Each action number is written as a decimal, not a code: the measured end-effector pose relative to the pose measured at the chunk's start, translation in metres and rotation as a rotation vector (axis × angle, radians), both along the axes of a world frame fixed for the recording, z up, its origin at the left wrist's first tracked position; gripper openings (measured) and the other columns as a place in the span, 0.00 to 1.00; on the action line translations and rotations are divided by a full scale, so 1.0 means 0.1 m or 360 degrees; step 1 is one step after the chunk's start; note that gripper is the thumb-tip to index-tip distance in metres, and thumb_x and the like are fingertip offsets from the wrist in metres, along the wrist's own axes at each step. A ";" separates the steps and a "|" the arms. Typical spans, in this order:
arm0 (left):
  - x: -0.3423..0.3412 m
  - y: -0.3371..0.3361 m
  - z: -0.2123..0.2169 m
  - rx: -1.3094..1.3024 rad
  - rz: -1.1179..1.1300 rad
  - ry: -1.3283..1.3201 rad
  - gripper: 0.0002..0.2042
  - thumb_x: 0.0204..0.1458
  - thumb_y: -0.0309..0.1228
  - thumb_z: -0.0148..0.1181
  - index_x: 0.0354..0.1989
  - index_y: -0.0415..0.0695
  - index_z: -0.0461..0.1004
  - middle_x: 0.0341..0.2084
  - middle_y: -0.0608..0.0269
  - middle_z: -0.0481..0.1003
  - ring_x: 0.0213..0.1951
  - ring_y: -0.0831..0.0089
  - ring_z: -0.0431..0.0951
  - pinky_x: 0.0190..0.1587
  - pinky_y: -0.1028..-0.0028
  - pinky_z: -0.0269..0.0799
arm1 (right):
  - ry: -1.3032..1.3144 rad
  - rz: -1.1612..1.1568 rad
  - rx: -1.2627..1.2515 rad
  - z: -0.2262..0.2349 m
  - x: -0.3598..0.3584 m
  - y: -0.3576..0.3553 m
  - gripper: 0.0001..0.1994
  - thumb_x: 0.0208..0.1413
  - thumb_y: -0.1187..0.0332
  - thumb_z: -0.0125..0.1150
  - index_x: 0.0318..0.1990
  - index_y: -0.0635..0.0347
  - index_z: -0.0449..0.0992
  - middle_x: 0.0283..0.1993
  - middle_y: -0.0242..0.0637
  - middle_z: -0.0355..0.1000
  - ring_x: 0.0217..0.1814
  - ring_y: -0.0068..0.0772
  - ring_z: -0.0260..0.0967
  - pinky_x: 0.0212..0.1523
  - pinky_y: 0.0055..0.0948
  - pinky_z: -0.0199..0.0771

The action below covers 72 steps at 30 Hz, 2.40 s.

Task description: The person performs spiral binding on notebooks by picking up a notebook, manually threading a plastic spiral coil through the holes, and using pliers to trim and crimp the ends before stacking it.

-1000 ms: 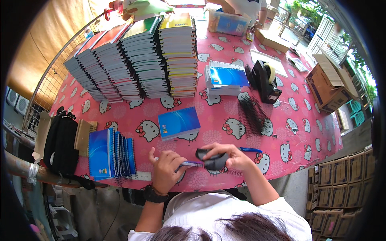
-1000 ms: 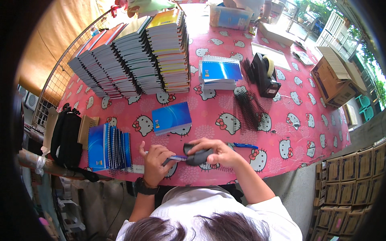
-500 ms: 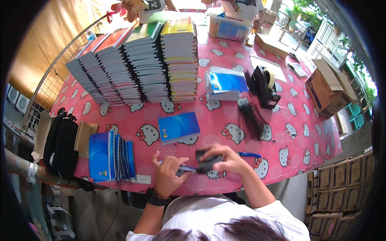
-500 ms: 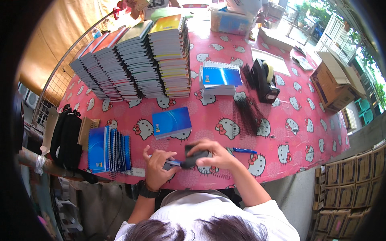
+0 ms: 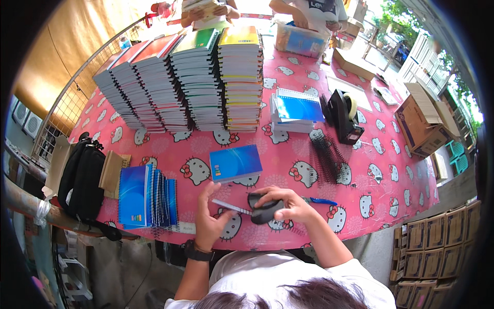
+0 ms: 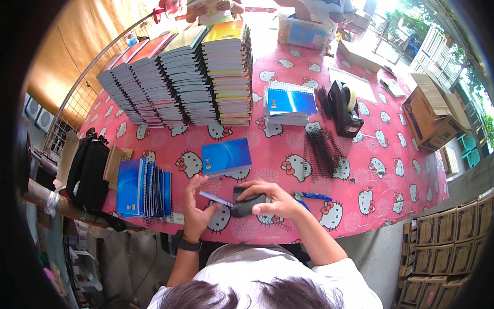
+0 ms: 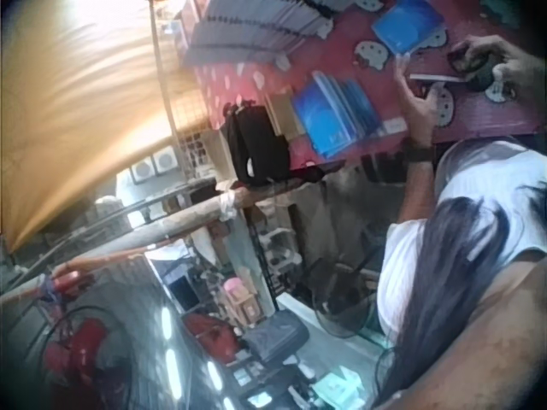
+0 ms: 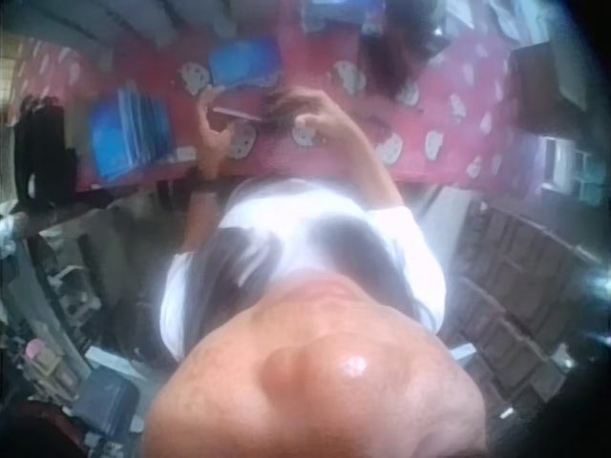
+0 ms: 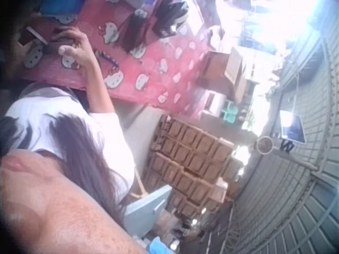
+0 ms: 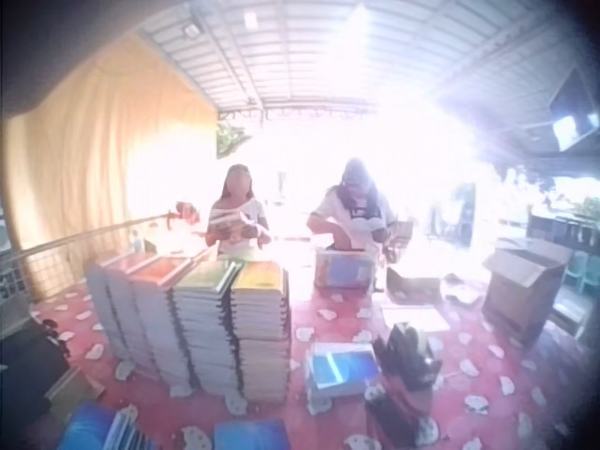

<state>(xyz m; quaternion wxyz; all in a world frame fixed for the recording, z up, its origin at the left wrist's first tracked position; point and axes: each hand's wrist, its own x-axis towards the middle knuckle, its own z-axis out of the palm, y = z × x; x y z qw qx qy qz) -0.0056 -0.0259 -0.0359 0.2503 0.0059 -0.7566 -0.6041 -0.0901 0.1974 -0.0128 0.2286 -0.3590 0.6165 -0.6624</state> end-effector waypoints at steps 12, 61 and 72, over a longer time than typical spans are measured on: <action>0.04 -0.02 -0.22 0.0858 -0.0255 -0.0373 0.15 0.52 0.18 0.59 0.49 0.42 0.76 0.41 0.67 0.77 0.37 0.84 0.72 0.38 0.82 0.68 | -0.0057 -0.0252 0.0684 -0.04 -0.10 -0.12 0.29 0.44 0.44 0.66 0.44 0.61 0.79 0.50 0.46 0.72 0.61 0.45 0.63 0.61 0.41 0.57; 0.02 0.25 0.28 0.0514 -0.0478 -0.0166 0.08 0.51 0.14 0.58 0.39 0.36 0.76 0.35 0.61 0.77 0.39 0.78 0.77 0.42 0.80 0.73 | 0.0819 -0.0673 0.0203 0.34 0.33 -0.36 0.11 0.46 0.73 0.69 0.37 0.63 0.75 0.33 0.39 0.69 0.32 0.34 0.70 0.31 0.30 0.71; 0.21 0.21 0.50 -0.0126 -0.0098 -0.0067 0.11 0.51 0.23 0.62 0.43 0.41 0.75 0.34 0.60 0.78 0.36 0.72 0.79 0.39 0.74 0.74 | 0.1210 -0.0465 0.0307 0.43 0.32 -0.45 0.15 0.46 0.68 0.68 0.40 0.64 0.74 0.36 0.42 0.70 0.37 0.45 0.68 0.37 0.35 0.70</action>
